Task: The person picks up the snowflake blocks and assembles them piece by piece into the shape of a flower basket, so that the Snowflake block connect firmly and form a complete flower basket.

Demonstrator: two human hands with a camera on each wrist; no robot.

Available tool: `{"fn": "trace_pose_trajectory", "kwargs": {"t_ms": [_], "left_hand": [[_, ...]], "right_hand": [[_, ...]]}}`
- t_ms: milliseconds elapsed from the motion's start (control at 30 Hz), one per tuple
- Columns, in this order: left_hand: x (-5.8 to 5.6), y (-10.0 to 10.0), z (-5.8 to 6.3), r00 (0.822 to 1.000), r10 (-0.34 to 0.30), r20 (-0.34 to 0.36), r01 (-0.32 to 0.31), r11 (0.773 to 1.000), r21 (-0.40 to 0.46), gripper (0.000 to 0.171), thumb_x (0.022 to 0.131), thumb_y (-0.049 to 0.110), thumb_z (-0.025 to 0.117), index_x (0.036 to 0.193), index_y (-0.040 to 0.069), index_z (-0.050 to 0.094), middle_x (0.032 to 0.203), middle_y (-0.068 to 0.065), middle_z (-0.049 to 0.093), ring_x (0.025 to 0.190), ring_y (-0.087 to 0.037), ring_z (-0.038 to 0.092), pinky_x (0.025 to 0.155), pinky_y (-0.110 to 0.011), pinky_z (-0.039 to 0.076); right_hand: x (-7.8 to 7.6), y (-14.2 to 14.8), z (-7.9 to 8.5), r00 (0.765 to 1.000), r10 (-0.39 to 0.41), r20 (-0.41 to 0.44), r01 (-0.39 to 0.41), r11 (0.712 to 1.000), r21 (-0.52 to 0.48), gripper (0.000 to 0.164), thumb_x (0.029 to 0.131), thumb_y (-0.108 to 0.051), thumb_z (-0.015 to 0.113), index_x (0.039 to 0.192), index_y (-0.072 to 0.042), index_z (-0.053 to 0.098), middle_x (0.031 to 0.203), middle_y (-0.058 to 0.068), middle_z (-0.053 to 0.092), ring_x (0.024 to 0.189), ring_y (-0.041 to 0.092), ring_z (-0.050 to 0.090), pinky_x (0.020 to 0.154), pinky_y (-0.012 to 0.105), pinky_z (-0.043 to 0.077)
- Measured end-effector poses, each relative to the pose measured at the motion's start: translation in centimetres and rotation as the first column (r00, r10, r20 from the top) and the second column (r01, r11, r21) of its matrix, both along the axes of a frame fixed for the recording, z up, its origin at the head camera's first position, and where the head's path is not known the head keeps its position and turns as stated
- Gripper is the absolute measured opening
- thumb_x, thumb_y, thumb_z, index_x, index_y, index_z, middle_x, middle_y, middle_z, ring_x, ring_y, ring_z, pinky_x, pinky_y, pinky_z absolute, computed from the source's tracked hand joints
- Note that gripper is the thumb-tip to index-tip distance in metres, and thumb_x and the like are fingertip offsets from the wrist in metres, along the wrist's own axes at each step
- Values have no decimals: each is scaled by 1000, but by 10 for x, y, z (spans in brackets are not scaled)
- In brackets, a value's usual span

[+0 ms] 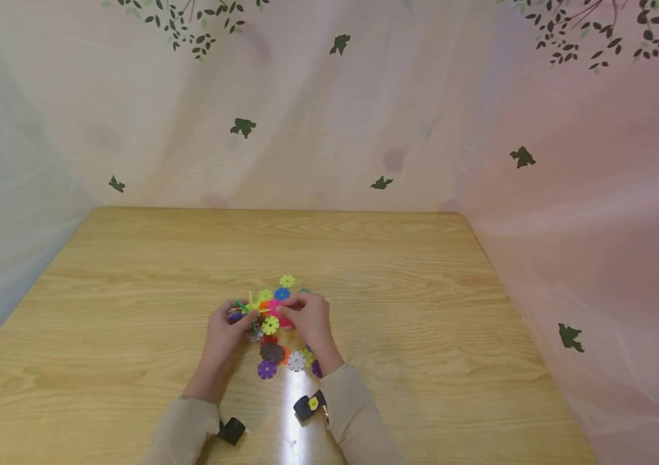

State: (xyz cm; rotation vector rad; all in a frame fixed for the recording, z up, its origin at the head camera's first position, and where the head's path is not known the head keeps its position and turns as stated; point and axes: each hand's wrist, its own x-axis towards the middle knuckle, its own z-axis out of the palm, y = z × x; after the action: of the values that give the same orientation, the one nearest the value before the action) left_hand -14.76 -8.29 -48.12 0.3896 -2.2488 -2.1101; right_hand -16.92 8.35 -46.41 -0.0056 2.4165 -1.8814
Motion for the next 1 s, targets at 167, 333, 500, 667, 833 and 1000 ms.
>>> {"fn": "trace_pose_trajectory", "kwargs": {"t_ms": [167,333,500,667,833,1000], "left_hand": [[1,-1,1,1000,-10,15,10,999,-33,32,86,11,71,113,-2,58,101,-21,65,73,-11,57,55,-17,50],[1,2,1,1000,3,9,-3,1000,16,43,86,14,72,121,-1,52,99,-15,59,79,-10,55,60,-16,52],[-1,3,2,994,109,11,-109,969,223,45,87,7,69,125,-2,48,89,-3,60,72,-6,57,60,-15,52],[-2,-2,3,983,178,35,-180,939,293,37,89,9,67,120,-1,50,90,1,60,75,-4,58,64,-14,51],[-3,-8,5,981,192,43,-196,934,300,43,92,14,65,125,-7,48,95,-3,59,79,-3,57,69,-13,52],[-4,-11,6,980,189,62,-199,932,302,44,91,12,65,126,-8,48,95,-4,60,80,-4,58,71,-13,53]], "right_hand": [[1,-2,0,1000,-16,14,16,1000,-12,13,85,-10,73,92,2,72,88,17,71,58,11,63,54,29,60],[2,-6,1,998,-63,21,64,997,-52,17,84,-12,75,94,2,71,87,15,71,61,10,62,54,28,59],[5,-10,2,994,-1,109,22,981,-192,20,85,-9,74,96,6,68,81,5,68,67,16,67,59,29,61],[3,-8,1,977,132,167,-93,970,-223,21,86,-4,70,104,7,66,89,6,68,78,19,69,68,36,62],[-3,-5,-3,988,152,21,-152,949,274,19,88,-13,71,104,-3,72,96,9,72,84,16,66,70,26,59],[-5,-17,2,964,267,7,-210,739,641,30,88,-31,71,108,-8,72,88,3,69,76,13,59,63,25,50]]}}
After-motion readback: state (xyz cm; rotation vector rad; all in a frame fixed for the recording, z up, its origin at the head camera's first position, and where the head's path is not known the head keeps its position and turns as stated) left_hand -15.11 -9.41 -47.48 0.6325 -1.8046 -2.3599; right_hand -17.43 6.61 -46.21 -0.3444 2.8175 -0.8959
